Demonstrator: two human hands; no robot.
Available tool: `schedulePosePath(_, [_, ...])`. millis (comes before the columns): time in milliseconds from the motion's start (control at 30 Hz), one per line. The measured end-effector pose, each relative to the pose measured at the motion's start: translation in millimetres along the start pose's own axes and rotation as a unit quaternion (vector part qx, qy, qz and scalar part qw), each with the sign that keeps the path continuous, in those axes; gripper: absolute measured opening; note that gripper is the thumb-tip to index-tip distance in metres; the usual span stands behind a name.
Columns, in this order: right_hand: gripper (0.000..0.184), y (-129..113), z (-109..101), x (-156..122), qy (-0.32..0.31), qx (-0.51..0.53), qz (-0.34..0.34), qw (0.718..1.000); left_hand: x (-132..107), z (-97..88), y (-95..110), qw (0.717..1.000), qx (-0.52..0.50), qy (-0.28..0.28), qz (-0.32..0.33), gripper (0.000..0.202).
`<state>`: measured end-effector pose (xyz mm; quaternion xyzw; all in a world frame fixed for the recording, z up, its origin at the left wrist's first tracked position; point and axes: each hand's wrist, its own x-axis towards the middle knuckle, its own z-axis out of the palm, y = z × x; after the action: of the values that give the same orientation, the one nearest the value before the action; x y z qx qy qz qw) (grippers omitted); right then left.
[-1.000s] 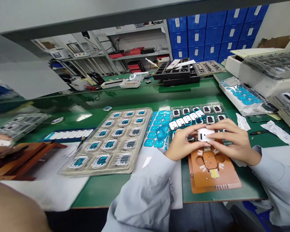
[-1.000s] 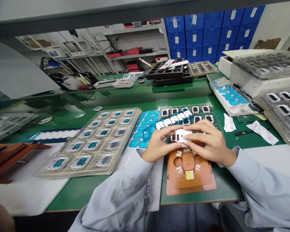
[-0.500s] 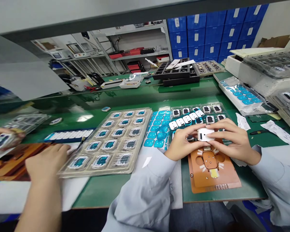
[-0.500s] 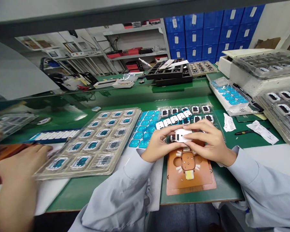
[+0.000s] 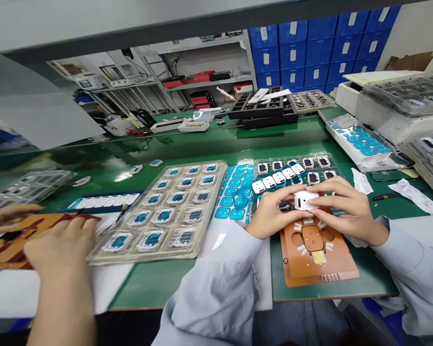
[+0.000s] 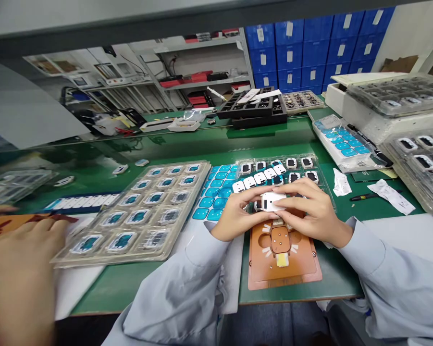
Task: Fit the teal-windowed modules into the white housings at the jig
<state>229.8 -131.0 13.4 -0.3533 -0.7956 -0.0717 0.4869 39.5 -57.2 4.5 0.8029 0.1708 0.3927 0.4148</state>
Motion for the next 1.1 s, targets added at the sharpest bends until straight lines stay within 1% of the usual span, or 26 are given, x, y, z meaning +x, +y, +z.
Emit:
schedulePosePath(100, [0.016,0.1,0.0,-0.1,0.001,-0.002,0.003,1.000,0.1,0.1,-0.3,1.000,0.001,0.002,0.009,0.049])
schedulePosePath(433, [0.016,-1.1,-0.7,1.3,0.001,0.011,0.022,1.000,-0.3,-1.2,-0.9,1.000,0.003,-0.006,-0.001,0.050])
schedulePosePath(600, [0.019,-1.6,-0.9,0.2,0.012,-0.015,0.000,1.000,-0.1,-0.1,-0.9,1.000,0.005,0.001,-0.007,0.049])
schedulePosePath(800, [0.019,-5.8,-3.0,2.6,0.020,-0.026,-0.024,0.999,0.6,-0.1,0.0,1.000,0.014,0.004,-0.003,0.046])
schedulePosePath(900, [0.017,-5.7,-3.4,2.6,0.021,-0.030,-0.018,0.999,0.8,-0.5,0.5,1.000,0.019,0.009,-0.007,0.044])
schedulePosePath(1100, [0.018,-2.8,-1.5,0.6,0.007,-0.019,-0.010,1.000,-0.1,-0.2,-0.8,1.000,0.014,0.009,-0.004,0.048])
